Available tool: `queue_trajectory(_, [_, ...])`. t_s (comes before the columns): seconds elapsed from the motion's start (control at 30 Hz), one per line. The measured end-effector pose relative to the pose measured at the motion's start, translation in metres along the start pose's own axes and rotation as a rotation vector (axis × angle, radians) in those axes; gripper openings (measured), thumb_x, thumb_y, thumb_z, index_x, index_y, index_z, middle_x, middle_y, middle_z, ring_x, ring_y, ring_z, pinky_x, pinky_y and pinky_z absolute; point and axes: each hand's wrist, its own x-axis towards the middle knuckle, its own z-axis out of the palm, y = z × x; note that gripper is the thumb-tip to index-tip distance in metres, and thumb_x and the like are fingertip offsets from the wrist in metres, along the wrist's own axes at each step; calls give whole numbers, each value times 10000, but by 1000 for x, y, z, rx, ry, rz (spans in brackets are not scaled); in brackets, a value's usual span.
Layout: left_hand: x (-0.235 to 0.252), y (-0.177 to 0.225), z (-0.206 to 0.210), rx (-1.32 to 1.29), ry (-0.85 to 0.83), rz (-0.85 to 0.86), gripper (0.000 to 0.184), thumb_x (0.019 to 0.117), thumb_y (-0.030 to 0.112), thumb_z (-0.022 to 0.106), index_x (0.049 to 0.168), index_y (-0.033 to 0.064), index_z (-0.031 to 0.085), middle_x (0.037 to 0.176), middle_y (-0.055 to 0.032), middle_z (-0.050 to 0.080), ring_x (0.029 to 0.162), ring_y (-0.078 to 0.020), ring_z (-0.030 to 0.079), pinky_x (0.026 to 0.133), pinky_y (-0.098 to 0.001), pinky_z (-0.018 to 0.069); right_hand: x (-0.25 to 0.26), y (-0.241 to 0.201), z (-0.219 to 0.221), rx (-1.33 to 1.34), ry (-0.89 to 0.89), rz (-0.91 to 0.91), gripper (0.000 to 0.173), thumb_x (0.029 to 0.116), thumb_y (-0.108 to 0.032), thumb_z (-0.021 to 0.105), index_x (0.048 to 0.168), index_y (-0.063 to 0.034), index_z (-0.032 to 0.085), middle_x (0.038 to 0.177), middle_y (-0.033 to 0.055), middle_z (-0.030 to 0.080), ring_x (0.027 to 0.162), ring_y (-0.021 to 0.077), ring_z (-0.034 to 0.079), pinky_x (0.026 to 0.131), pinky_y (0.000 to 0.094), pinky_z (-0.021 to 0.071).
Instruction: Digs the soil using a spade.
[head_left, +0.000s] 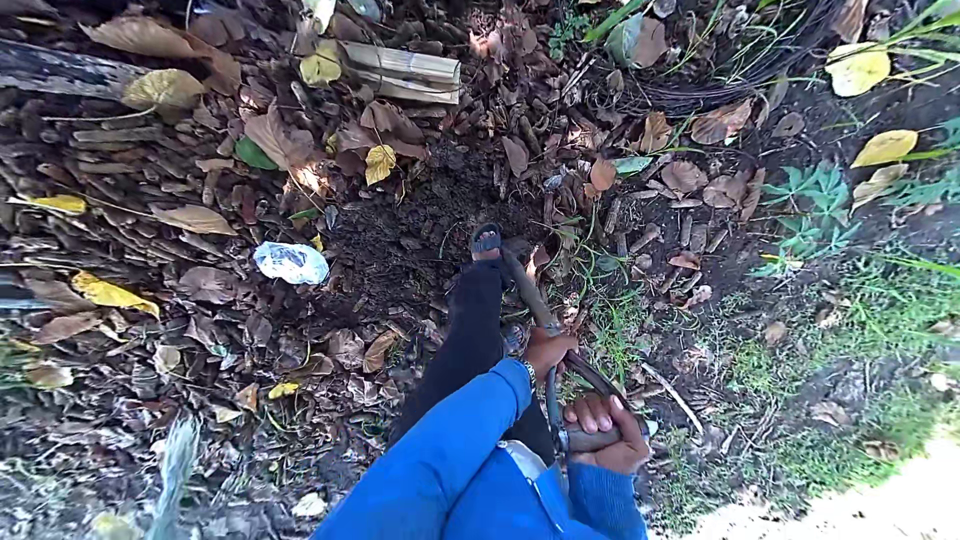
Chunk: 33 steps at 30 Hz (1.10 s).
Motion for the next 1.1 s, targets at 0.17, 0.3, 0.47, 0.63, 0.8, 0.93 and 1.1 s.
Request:
queue_trajectory(0.17, [48, -98, 43, 205, -12, 6, 693, 918, 291, 745, 1413, -21, 374, 963, -191, 635, 643, -234, 662, 579, -396, 588, -29, -33, -154, -94, 50, 10, 210, 832, -241, 740, 665, -120, 700, 522, -2, 589, 469, 144, 618, 492, 335, 562])
queue_trajectory(0.3, [45, -131, 43, 522, -95, -71, 887, 945, 346, 717, 1597, 61, 187, 1288, -306, 606, 928, -374, 725, 779, -513, 611, -30, -63, -265, -184, 391, -13, 334, 931, -218, 506, 612, -157, 582, 463, -18, 528, 398, 128, 553, 440, 311, 518])
queue_trajectory(0.47, [20, -106, 25, 290, -41, -82, 995, 922, 588, 693, 1590, 49, 190, 1309, -329, 578, 1057, -443, 671, 846, -605, 568, -36, -22, -165, -98, 353, -47, 387, 948, -230, 463, 583, -173, 577, 462, -23, 531, 404, 126, 554, 456, 312, 517])
queue_trajectory(0.63, [8, -45, 36, 253, 15, -26, 758, 958, 489, 684, 1422, 8, 327, 796, -161, 626, 530, -214, 625, 511, -371, 559, -7, -16, -57, -50, 221, -63, 399, 967, -230, 444, 597, -156, 574, 478, -14, 543, 422, 142, 578, 458, 322, 530])
queue_trajectory(0.8, [1, 1, 8, 463, 40, 55, 688, 940, 586, 661, 1285, 5, 533, 910, -149, 625, 691, -242, 627, 625, -431, 559, 25, -10, -22, -10, 120, -72, 405, 968, -205, 429, 600, -157, 593, 484, -12, 558, 431, 142, 588, 476, 325, 544])
queue_trajectory(0.93, [-5, -54, 1, 634, 42, 78, 737, 962, 553, 649, 1411, -2, 464, 1135, -243, 653, 942, -348, 688, 803, -542, 580, -3, 5, -82, -19, 58, -21, 356, 939, -214, 500, 607, -160, 615, 498, -18, 570, 453, 141, 598, 506, 337, 556])
queue_trajectory(1.1, [42, -173, 37, 649, -75, -3, 646, 985, 362, 679, 1494, 60, 420, 1256, -267, 626, 1059, -421, 667, 817, -621, 566, -25, -4, -235, -60, 130, -33, 300, 902, -233, 568, 615, -166, 625, 495, -17, 559, 436, 140, 587, 477, 348, 556])
